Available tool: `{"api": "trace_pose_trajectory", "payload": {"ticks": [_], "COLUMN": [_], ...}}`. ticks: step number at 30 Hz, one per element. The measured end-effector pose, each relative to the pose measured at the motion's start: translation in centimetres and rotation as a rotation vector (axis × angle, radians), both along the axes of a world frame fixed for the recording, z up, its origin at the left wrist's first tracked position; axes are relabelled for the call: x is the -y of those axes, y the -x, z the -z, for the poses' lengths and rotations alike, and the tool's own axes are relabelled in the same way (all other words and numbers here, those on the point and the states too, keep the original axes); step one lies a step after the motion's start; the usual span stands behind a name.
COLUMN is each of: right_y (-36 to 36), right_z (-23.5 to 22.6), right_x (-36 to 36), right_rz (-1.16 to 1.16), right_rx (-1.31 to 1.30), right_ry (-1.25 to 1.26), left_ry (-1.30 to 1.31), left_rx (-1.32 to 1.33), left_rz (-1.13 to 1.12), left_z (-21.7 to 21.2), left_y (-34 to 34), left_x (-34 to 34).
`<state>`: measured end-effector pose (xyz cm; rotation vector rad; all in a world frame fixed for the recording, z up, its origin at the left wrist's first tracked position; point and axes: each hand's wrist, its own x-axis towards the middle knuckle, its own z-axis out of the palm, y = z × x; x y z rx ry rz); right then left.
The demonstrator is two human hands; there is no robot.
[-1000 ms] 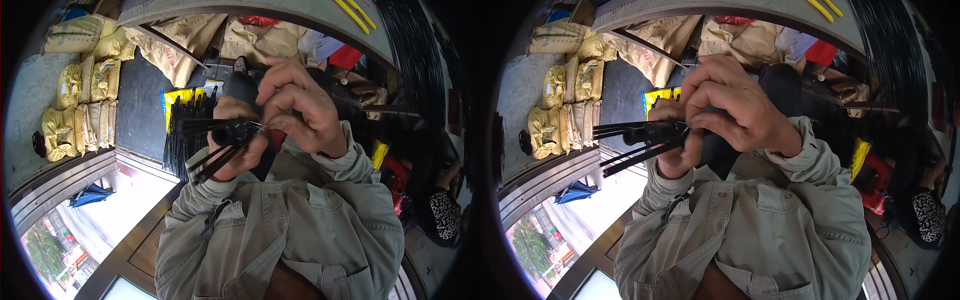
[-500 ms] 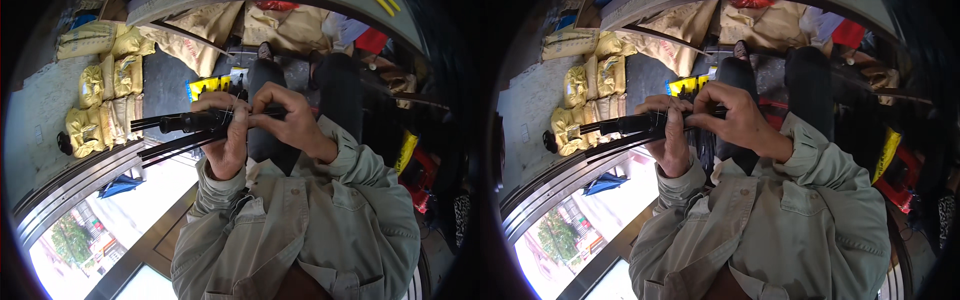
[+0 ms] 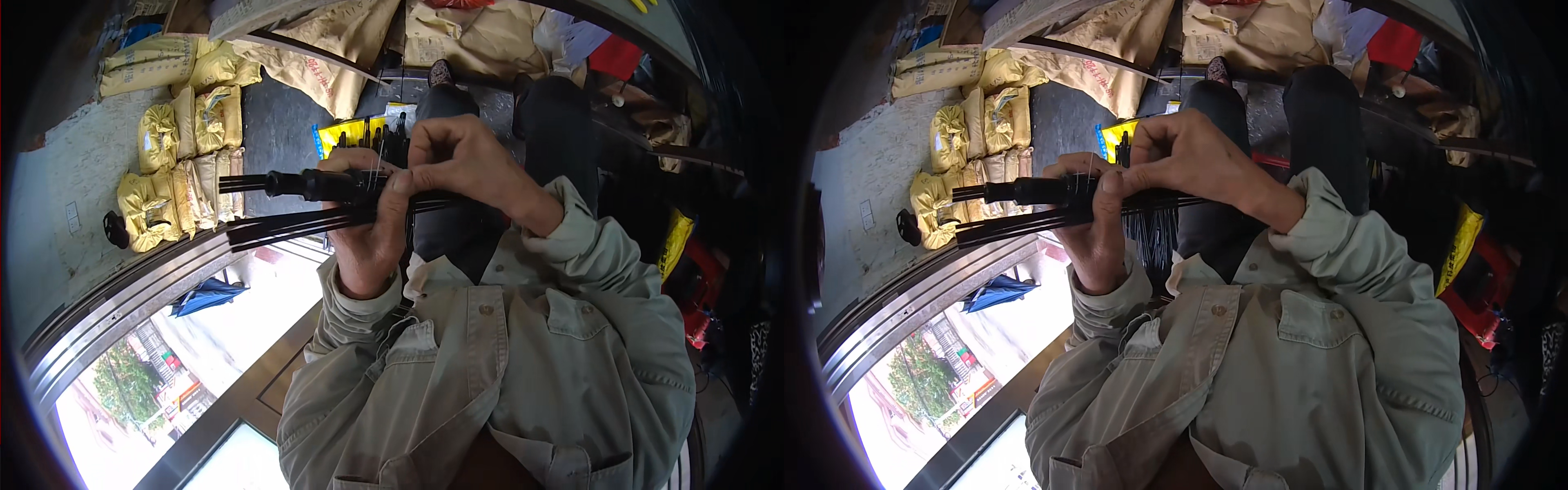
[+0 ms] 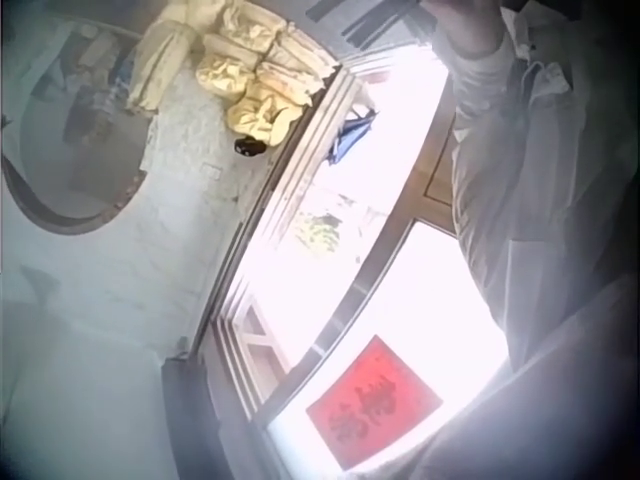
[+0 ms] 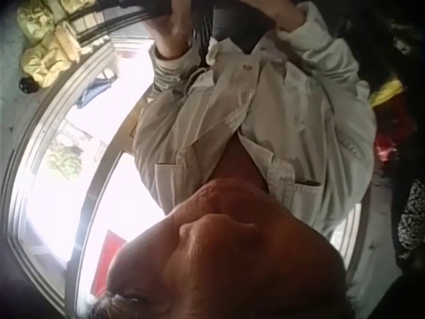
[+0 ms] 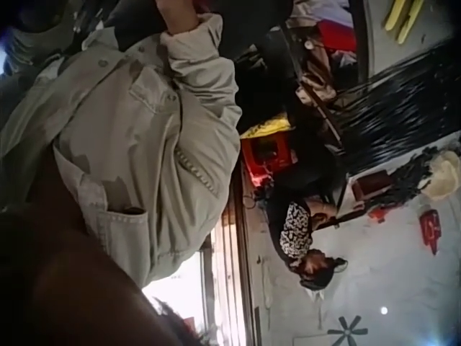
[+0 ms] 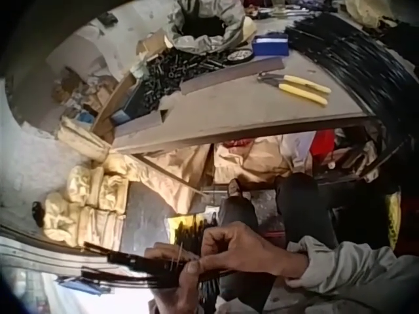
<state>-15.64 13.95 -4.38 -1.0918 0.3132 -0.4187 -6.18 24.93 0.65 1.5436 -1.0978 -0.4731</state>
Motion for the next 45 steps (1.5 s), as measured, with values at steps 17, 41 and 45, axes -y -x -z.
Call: {"api": "trace_pose_trajectory", "payload": {"ticks": [17,41,45], "right_y": [4.2,8.0,8.6], "right_z": [-3.8,-8.7,-9.5], "right_x": [7.1,3.8,3.9], "right_rz": [0.514,0.134,0.443], "right_rx": [-0.138,-0.394,-0.604], "right_ry": [0.671,1.1,2.13], "left_ry": [0.286,0.211,0.199], "left_rx": [-0.387,-0.147,-0.165], "left_rz": [0.121,0.428,0.463], "left_z": [-0.4,0.9,0.5], "left_y": [0.5,-1.3,-0.7], "left_x": [2.3,2.3,3.1]}}
